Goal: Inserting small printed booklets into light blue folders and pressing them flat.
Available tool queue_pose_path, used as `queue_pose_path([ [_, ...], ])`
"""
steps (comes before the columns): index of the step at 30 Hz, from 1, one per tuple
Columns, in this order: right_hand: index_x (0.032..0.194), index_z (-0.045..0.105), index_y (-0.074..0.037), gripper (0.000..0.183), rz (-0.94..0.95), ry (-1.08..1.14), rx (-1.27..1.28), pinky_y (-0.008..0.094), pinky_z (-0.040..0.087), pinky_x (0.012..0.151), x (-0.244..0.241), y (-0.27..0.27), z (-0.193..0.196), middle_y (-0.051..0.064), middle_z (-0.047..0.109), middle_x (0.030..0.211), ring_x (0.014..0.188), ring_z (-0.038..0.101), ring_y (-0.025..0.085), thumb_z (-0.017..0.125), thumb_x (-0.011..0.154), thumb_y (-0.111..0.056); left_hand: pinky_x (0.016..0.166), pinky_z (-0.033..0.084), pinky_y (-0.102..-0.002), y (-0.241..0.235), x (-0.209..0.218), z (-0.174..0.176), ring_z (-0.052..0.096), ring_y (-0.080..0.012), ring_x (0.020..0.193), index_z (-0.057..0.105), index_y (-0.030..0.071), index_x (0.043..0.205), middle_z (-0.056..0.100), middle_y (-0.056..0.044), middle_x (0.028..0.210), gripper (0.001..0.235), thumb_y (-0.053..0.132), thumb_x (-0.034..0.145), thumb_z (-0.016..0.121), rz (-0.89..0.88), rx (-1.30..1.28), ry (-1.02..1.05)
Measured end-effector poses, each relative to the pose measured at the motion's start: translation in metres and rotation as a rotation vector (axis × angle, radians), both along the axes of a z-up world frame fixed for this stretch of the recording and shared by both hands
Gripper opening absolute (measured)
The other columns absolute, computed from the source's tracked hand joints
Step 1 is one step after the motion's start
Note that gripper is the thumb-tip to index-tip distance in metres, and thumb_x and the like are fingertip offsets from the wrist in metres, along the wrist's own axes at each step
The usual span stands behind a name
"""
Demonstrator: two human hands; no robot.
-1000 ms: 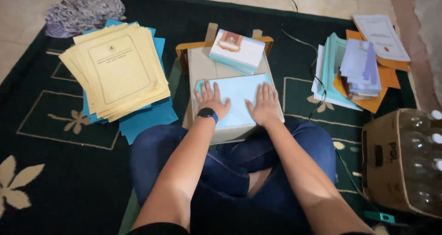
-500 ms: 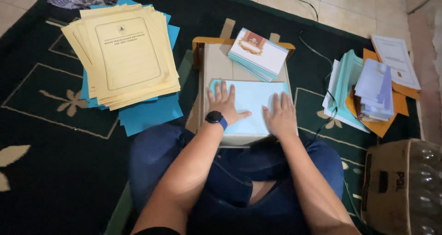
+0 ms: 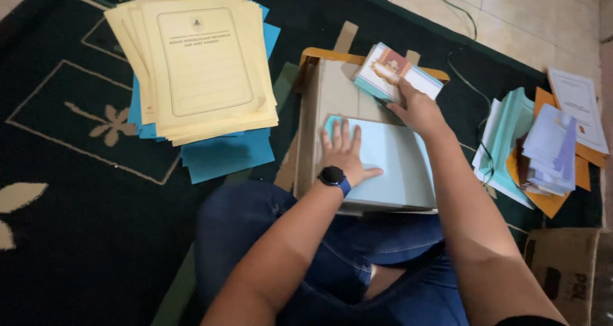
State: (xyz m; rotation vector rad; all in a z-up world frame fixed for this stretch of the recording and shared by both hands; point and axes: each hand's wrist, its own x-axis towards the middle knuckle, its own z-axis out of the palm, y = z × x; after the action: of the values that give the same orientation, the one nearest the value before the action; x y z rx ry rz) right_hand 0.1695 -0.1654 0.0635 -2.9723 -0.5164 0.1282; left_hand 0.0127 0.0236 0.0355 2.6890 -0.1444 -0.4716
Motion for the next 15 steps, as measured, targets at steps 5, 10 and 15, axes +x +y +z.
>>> queue_pose_path([
  [5,0.157,0.05,-0.014,0.063,-0.04,0.017,0.02,0.05,0.053,0.097,-0.012,0.005,0.012,0.019,0.067,0.135,0.124,0.062,0.039,0.068,0.1,-0.032,0.122,-0.017,-0.064,-0.002,0.002,-0.008,-0.017,-0.0405,0.156,0.004,0.01,0.164,-0.011,-0.023,0.17,0.117,0.083,0.083,0.048,0.012,-0.015,-0.009],
  [10,0.152,0.057,-0.017,0.053,-0.083,0.053,0.09,0.047,0.053,0.096,-0.012,0.007,0.026,0.017,0.07,0.128,0.119,0.065,0.037,0.069,0.101,-0.026,0.122,-0.016,-0.064,-0.005,0.004,-0.012,-0.016,-0.0405,0.156,0.005,0.01,0.164,-0.01,-0.023,0.17,0.117,0.082,0.084,0.049,0.026,-0.02,-0.035],
  [15,0.142,0.065,-0.011,0.039,-0.088,0.102,0.137,0.055,0.054,0.093,-0.012,0.01,0.032,0.024,0.072,0.12,0.114,0.066,0.045,0.056,0.11,-0.031,0.119,-0.02,-0.066,-0.008,0.01,-0.023,-0.022,-0.0415,0.154,0.001,0.01,0.164,-0.016,-0.023,0.168,0.121,0.086,0.082,0.047,0.019,-0.017,-0.015],
])
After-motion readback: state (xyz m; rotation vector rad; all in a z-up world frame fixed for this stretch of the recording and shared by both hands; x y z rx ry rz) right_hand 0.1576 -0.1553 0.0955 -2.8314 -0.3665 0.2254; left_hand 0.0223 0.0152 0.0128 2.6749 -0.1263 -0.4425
